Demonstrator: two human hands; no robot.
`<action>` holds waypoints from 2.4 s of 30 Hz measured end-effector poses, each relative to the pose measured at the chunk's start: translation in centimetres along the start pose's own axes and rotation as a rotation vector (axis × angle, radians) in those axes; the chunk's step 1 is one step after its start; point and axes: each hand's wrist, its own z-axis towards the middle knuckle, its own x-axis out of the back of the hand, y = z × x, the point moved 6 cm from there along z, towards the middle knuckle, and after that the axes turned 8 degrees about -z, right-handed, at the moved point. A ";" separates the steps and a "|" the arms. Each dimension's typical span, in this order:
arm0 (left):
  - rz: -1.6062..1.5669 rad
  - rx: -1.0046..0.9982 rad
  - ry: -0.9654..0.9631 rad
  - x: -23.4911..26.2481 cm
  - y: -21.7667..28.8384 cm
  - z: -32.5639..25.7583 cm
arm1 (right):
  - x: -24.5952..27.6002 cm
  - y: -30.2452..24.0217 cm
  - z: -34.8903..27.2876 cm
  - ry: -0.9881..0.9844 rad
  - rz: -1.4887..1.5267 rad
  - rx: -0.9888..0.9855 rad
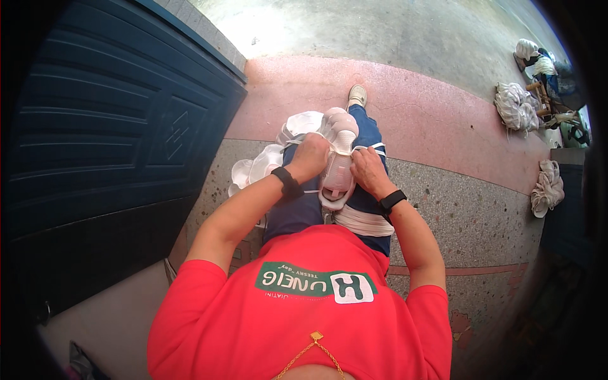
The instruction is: Lacing white shoes while sitting in a workshop area.
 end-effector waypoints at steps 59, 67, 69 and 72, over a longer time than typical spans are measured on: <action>-0.003 0.200 -0.265 0.2 -0.2 -1.8 | -1.8 -6.2 1.8 -0.057 -0.090 -0.226; -0.134 0.294 -0.242 0.4 -1.0 -1.8 | -2.6 -5.8 3.3 -0.072 -0.120 -0.137; -0.105 0.223 -0.160 1.0 -0.4 -1.9 | -2.1 -5.6 2.9 -0.063 -0.146 -0.050; 0.050 -0.087 -0.032 2.0 2.5 -3.9 | 1.0 -6.4 0.6 -0.039 -0.043 0.084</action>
